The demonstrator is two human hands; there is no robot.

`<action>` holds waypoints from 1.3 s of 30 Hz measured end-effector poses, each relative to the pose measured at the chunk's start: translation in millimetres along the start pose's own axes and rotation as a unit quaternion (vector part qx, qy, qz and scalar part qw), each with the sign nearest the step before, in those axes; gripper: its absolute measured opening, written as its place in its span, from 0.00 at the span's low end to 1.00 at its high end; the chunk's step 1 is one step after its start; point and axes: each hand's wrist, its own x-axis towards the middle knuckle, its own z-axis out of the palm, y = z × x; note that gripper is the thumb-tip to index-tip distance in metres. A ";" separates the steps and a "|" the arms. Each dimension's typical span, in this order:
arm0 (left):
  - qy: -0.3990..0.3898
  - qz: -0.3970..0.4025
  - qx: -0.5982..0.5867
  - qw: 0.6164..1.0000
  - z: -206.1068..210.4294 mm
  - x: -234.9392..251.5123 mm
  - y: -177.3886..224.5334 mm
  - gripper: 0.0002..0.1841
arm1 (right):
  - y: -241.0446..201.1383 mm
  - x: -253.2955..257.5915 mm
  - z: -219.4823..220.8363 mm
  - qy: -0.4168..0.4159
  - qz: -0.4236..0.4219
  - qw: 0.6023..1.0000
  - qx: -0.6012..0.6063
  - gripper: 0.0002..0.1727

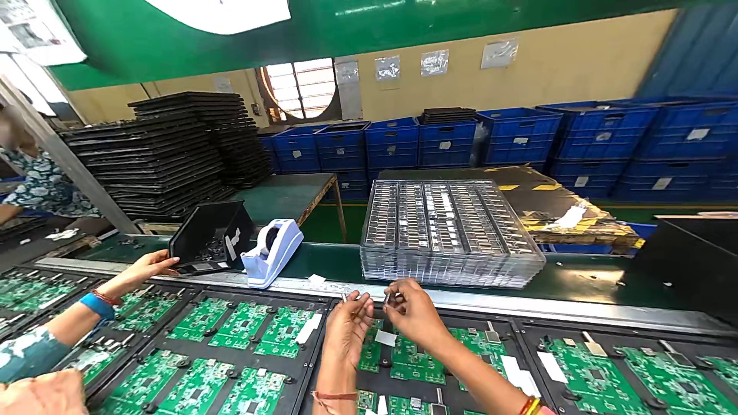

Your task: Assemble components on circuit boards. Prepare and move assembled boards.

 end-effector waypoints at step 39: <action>-0.084 -0.019 0.138 0.987 -2.1 0.2 -21.5 0.11 | 19.0 -23.0 16.8 0.085 -0.165 0.978 -0.091 0.24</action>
